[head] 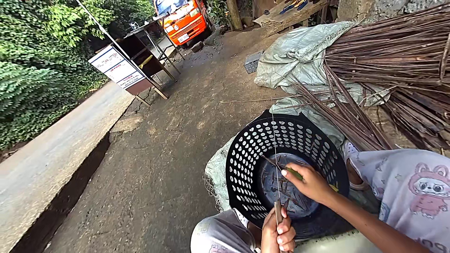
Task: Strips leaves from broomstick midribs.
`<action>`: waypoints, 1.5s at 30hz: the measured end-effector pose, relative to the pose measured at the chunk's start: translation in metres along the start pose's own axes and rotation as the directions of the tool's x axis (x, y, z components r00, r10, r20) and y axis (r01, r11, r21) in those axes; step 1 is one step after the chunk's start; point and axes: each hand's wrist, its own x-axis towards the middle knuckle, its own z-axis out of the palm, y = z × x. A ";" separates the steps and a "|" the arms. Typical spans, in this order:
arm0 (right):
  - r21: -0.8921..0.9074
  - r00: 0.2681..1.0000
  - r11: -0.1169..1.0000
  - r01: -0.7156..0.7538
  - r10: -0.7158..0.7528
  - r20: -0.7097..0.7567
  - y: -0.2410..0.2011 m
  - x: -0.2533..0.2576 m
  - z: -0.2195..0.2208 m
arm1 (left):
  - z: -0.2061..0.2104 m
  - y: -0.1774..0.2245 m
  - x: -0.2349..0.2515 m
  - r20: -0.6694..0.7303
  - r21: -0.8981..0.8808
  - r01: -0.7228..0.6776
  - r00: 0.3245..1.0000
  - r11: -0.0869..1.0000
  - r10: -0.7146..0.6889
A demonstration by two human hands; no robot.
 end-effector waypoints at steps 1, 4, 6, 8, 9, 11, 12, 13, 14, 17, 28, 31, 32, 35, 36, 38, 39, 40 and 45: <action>0.054 1.000 0.998 -0.015 0.014 0.012 -0.002 -0.001 0.000 | 0.000 0.000 0.000 0.001 -0.005 0.002 1.000 1.000 -0.002; 0.240 0.974 0.970 -0.042 -0.013 0.225 -0.008 -0.007 -0.008 | 0.000 -0.001 -0.001 0.001 -0.017 0.005 1.000 1.000 -0.005; 0.316 0.917 0.943 -0.104 -0.032 0.398 -0.004 -0.008 -0.009 | -0.001 -0.001 -0.001 0.016 -0.038 0.015 1.000 0.999 -0.014; 0.342 0.861 0.919 -0.196 -0.006 0.509 0.000 -0.007 -0.007 | -0.002 -0.001 -0.001 0.021 -0.041 0.022 1.000 0.999 -0.021; 0.362 0.854 0.903 -0.233 0.012 0.520 -0.001 -0.006 -0.005 | -0.001 -0.001 -0.001 0.019 -0.036 0.022 1.000 0.999 -0.021; 0.410 0.871 0.863 -0.296 0.068 0.486 -0.008 -0.004 -0.006 | 0.001 -0.001 -0.001 0.011 -0.007 0.012 1.000 1.000 -0.012; 0.426 0.875 0.844 -0.325 0.098 0.475 -0.010 -0.003 -0.007 | 0.002 -0.001 -0.002 0.005 0.017 -0.002 1.000 1.000 0.002; 0.434 0.868 0.827 -0.358 0.122 0.482 -0.013 -0.002 -0.008 | 0.003 -0.002 -0.003 -0.011 0.064 -0.028 1.000 0.998 0.029; 0.432 0.851 0.813 -0.390 0.139 0.507 -0.015 -0.001 -0.009 | 0.006 -0.003 -0.004 -0.045 0.142 -0.062 0.997 0.988 0.069; 0.373 0.762 0.799 -0.472 0.158 0.628 -0.019 -0.001 -0.013 | 0.019 -0.008 -0.008 -0.182 0.502 -0.120 0.953 0.856 0.241; 0.516 0.953 0.803 -0.298 0.224 0.202 -0.023 -0.009 0.008 | 0.027 -0.006 -0.010 -0.199 0.575 -0.121 0.939 0.809 0.282; 0.518 0.948 0.794 -0.318 0.255 0.191 -0.022 0.002 -0.003 | 0.020 -0.005 -0.013 -0.162 0.463 -0.131 0.960 0.877 0.229; 0.524 0.934 0.777 -0.348 0.243 0.261 -0.023 0.001 -0.007 | 0.018 -0.004 -0.013 -0.148 0.436 -0.132 0.965 0.890 0.216; 0.491 0.857 0.768 -0.411 0.142 0.495 -0.019 -0.004 -0.012 | 0.014 -0.003 -0.012 -0.095 0.358 -0.135 0.979 0.924 0.180; 0.476 0.835 0.776 -0.413 0.114 0.538 -0.018 -0.004 -0.011 | 0.014 -0.003 -0.011 -0.079 0.339 -0.136 0.982 0.931 0.172; 0.490 0.825 0.758 -0.430 0.109 0.554 -0.018 -0.003 -0.009 | 0.012 -0.003 -0.011 -0.050 0.296 -0.133 0.987 0.946 0.155; 0.516 0.830 0.734 -0.443 0.118 0.545 -0.019 -0.003 -0.007 | 0.011 -0.003 -0.011 -0.040 0.273 -0.131 0.988 0.953 0.147; 0.540 0.833 0.706 -0.459 0.130 0.538 -0.019 -0.003 -0.007 | 0.012 -0.003 -0.012 -0.042 0.267 -0.129 0.988 0.955 0.145; 0.603 0.882 0.663 -0.445 0.209 0.421 -0.023 -0.002 -0.003 | 0.017 -0.003 -0.007 -0.041 0.266 -0.142 0.986 0.953 0.159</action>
